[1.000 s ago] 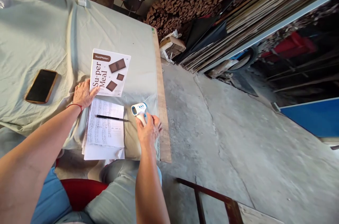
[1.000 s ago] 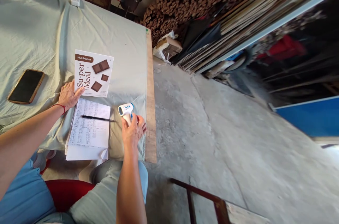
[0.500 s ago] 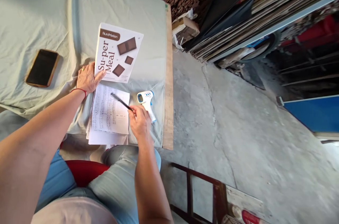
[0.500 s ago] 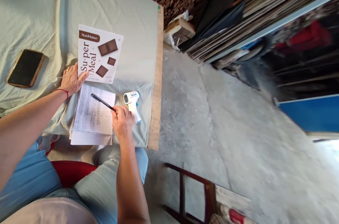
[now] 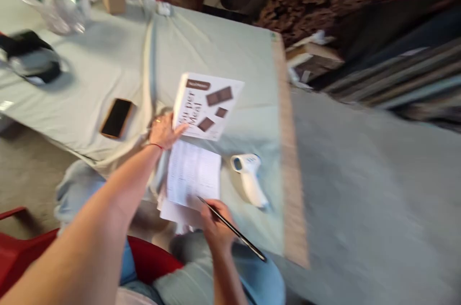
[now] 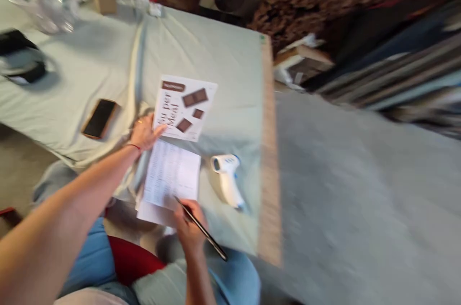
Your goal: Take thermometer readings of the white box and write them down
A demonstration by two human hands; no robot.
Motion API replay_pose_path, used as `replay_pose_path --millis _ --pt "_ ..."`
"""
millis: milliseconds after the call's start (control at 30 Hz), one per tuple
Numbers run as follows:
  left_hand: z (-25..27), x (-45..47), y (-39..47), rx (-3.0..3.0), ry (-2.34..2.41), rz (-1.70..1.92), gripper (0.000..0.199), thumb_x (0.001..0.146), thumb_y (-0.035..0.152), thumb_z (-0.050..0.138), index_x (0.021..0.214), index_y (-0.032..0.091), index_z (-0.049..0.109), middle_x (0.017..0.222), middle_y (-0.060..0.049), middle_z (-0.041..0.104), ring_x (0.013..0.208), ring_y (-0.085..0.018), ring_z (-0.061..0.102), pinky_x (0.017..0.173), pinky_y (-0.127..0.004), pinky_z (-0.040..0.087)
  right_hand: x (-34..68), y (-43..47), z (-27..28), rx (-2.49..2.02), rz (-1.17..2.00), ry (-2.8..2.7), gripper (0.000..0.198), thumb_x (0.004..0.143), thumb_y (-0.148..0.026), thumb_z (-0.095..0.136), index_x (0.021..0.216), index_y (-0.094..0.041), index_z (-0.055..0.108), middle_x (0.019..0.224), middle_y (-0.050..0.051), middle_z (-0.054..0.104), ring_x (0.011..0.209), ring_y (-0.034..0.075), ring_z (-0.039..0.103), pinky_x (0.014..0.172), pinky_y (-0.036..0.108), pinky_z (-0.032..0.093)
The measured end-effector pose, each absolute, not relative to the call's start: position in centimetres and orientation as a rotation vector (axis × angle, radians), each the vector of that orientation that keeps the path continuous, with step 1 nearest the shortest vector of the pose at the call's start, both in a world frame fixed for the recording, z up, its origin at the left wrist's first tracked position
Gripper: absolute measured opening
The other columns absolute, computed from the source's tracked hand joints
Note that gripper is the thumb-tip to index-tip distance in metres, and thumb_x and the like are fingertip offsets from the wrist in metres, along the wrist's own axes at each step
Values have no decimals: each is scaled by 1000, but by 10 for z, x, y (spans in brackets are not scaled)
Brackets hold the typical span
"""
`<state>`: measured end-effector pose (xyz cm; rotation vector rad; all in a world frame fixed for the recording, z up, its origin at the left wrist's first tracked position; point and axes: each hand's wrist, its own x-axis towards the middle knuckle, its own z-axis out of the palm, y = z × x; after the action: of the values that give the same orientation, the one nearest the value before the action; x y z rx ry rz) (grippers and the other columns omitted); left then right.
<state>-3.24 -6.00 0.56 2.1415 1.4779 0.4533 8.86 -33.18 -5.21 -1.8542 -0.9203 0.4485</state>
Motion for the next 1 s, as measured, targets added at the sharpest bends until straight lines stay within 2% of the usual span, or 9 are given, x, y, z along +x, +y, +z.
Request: replay_pose_path --millis 133,267,400,533,800,1000 --pt "-1 -35 -66 2109 1411 495 68 103 61 55 151 12 51 143 -22 65 141 -36 57 122 -48 40 94 -339 -65 -1963 418 -853 50 73 -69 71 84 -21 72 80 13 76 69 28 69 66 40 55" --pt "-4 -34 -66 2095 1423 534 69 104 67 49 151 16 53 143 -20 66 141 -36 57 121 -47 42 92 -339 -60 -1978 398 -814 45 73 -63 70 85 -20 72 75 11 73 64 25 66 63 38 53" --pt "5 -31 -64 2148 1460 403 64 105 61 50 146 12 56 141 -22 66 134 -38 61 116 -50 46 80 -333 -44 -1888 280 -855 37 74 -59 64 74 -22 66 69 7 68 61 21 60 59 34 49" --pt "-1 -24 -50 2194 1466 515 63 106 62 43 145 15 56 143 -18 65 138 -37 56 119 -52 40 81 -320 -48 -1774 320 -911 27 79 -49 60 71 -24 61 66 1 63 61 18 57 61 31 48" --pt "-10 -25 -47 2191 1405 600 67 103 71 36 146 22 53 143 -16 62 142 -39 51 121 -55 35 83 -317 -51 -1690 366 -909 17 80 -40 61 73 -24 60 66 -1 61 60 16 55 62 30 47" --pt "-10 -24 -47 2197 1406 591 64 105 68 38 143 20 54 144 -16 62 140 -37 51 121 -52 36 83 -316 -51 -1705 333 -957 18 82 -39 60 74 -23 62 68 0 62 62 16 56 63 31 48"
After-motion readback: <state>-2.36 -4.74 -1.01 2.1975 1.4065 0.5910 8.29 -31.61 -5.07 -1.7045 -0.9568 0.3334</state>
